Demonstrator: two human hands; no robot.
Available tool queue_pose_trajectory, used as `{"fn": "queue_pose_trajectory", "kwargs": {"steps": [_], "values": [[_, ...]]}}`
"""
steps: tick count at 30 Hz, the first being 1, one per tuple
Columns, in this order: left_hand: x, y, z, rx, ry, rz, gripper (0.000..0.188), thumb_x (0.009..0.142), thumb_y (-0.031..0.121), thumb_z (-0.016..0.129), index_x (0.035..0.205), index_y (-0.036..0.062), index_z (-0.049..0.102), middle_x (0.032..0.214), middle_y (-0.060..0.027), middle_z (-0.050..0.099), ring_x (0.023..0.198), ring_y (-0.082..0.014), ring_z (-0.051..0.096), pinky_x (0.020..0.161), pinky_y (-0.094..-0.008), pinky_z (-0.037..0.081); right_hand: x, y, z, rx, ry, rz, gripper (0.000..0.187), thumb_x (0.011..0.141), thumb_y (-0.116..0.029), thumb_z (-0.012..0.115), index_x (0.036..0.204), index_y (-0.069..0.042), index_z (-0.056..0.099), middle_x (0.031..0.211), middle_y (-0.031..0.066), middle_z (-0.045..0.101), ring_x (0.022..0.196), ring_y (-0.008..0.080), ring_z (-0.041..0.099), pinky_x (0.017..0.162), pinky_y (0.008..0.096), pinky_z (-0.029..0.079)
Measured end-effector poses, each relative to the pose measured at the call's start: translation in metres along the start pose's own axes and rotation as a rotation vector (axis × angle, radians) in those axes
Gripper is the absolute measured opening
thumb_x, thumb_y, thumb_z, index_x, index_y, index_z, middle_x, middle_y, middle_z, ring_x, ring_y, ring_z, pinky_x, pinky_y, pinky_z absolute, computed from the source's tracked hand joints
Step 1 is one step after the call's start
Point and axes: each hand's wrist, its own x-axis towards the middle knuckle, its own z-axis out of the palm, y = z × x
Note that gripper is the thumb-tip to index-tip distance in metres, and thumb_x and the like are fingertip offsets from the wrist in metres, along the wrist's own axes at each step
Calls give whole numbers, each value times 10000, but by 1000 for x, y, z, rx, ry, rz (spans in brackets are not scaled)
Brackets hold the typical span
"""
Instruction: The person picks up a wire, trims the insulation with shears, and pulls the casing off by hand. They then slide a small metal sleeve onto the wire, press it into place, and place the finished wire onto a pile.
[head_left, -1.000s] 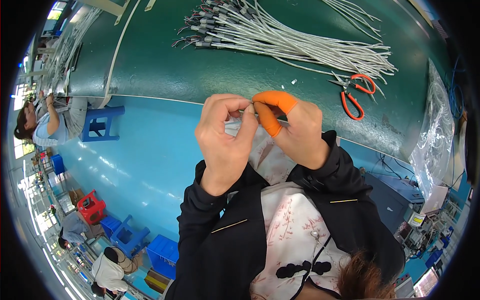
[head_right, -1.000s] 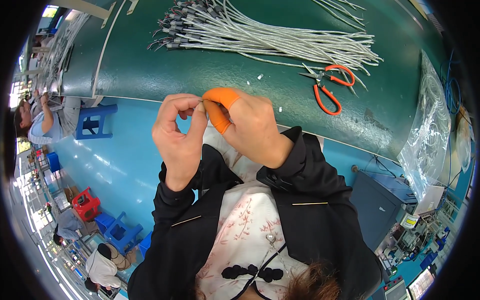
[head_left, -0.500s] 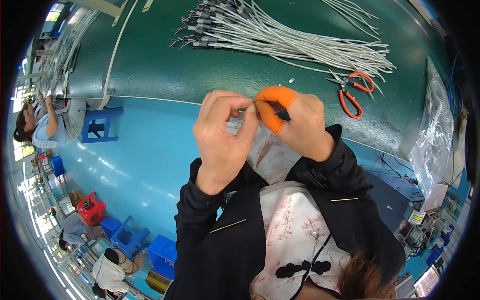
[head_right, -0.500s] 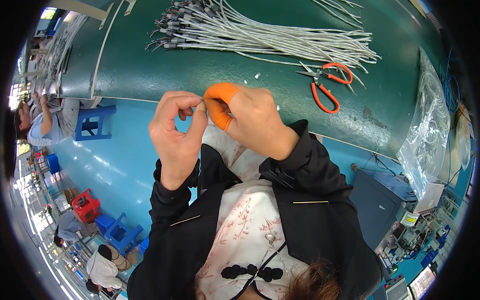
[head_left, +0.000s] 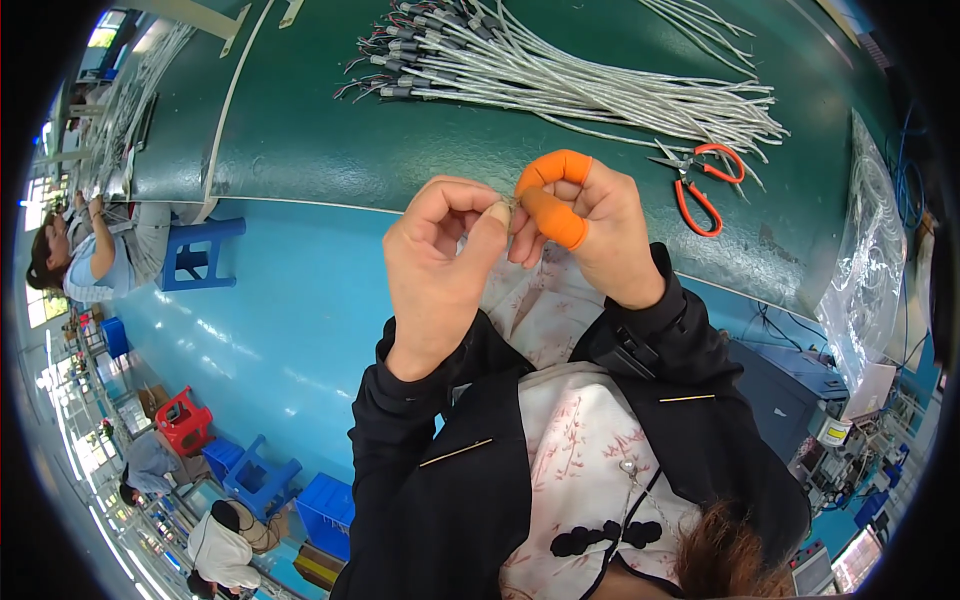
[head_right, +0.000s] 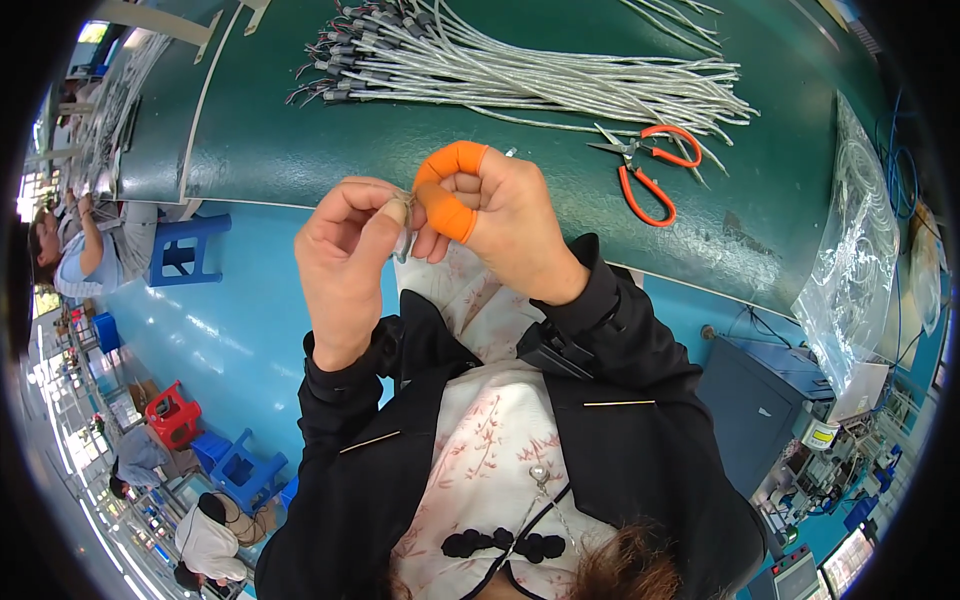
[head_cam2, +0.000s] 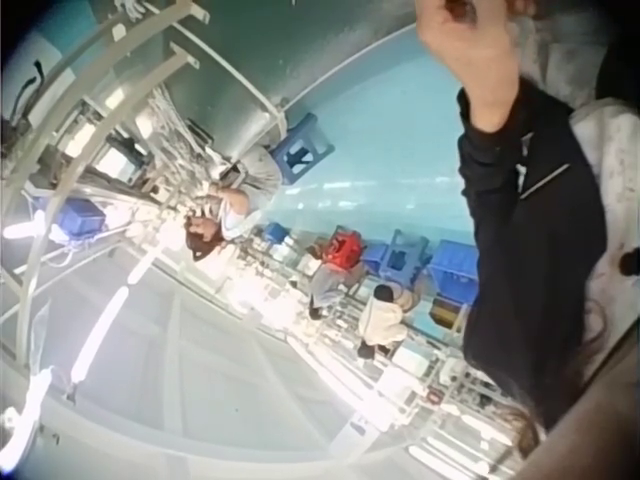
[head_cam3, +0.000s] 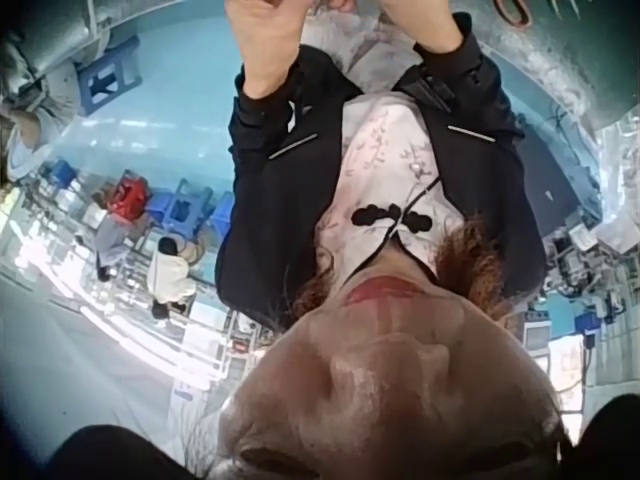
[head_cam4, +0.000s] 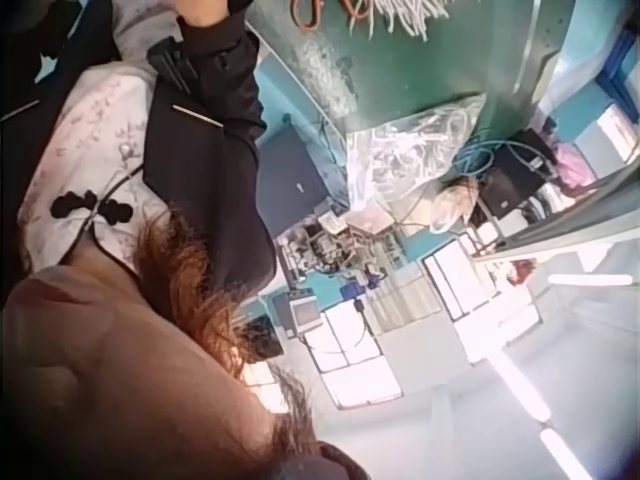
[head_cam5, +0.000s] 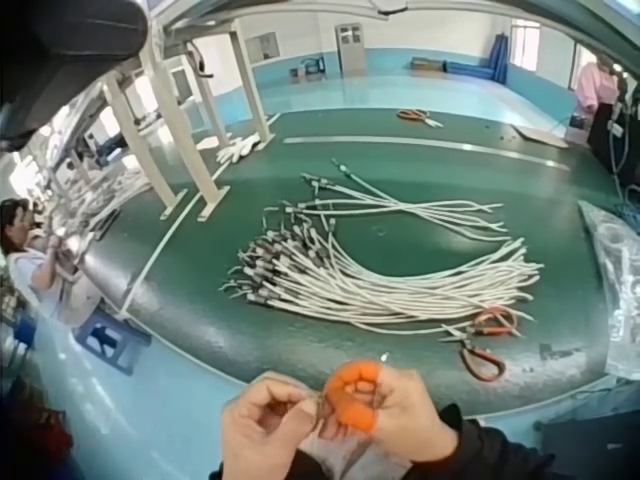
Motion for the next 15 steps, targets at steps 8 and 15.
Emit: {"fn": "queue_pose_trajectory", "kwargs": {"steps": [8,15], "values": [[3,-1,0,-136,34,-49,41,840,-21,605,876,-33,587,887,-32,575,745,-78,541,684,-220,444,1,-2,5,-18,61,-66,131,897,-19,548,1007,52,555,803,122,637,625,163,636,543,238,503],[3,-3,3,199,-5,83,61,849,19,618,885,-21,590,913,-46,593,782,-91,550,713,-234,456,0,1,0,-227,37,-163,130,895,-29,553,1007,34,573,776,91,617,617,133,608,542,237,482]]}}
